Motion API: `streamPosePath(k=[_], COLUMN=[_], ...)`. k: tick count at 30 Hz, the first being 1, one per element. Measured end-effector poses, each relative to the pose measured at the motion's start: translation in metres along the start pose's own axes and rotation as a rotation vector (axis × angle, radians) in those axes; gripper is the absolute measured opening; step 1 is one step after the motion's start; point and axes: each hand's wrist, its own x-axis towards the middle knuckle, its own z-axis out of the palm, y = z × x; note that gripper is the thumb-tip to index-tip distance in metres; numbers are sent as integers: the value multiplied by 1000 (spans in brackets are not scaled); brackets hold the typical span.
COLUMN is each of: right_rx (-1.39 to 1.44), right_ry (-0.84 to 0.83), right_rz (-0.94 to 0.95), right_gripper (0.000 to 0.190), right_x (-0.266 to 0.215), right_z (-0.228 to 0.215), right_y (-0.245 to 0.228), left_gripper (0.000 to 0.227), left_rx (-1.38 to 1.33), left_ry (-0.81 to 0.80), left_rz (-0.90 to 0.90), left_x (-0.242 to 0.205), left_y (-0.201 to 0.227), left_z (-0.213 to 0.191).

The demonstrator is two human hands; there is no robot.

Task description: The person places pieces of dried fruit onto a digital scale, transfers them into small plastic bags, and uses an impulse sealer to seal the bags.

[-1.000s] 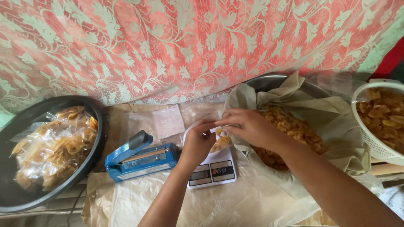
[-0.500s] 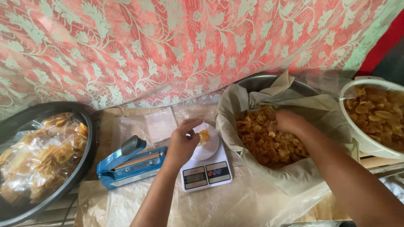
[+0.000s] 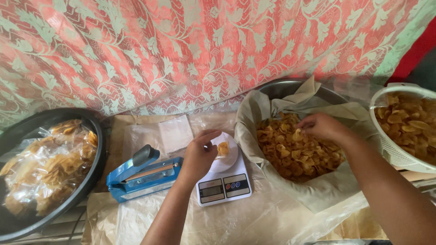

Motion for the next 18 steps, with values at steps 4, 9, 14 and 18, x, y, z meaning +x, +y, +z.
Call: streamPosePath(k=[4,9,14,18], right_rx=[102,139,176,-20], right_ry=[28,20,55,121], right_rz=[163,-42,-421,-663], right_gripper=[27,26,25,25], right_x=[-18,-38,-55,-55], right_z=[1,23,67,101], right_y=[-49,-153,-256,-302], left_gripper=[46,46,47,45], left_rx=[-41,-1,-51,-73], left_ry=[3,12,4,-23], left_rz=[19,6,20,11], left_x=[-2,-3,-2,-2], left_y=[5,8,5,-7], left_z=[-2,0,5,3])
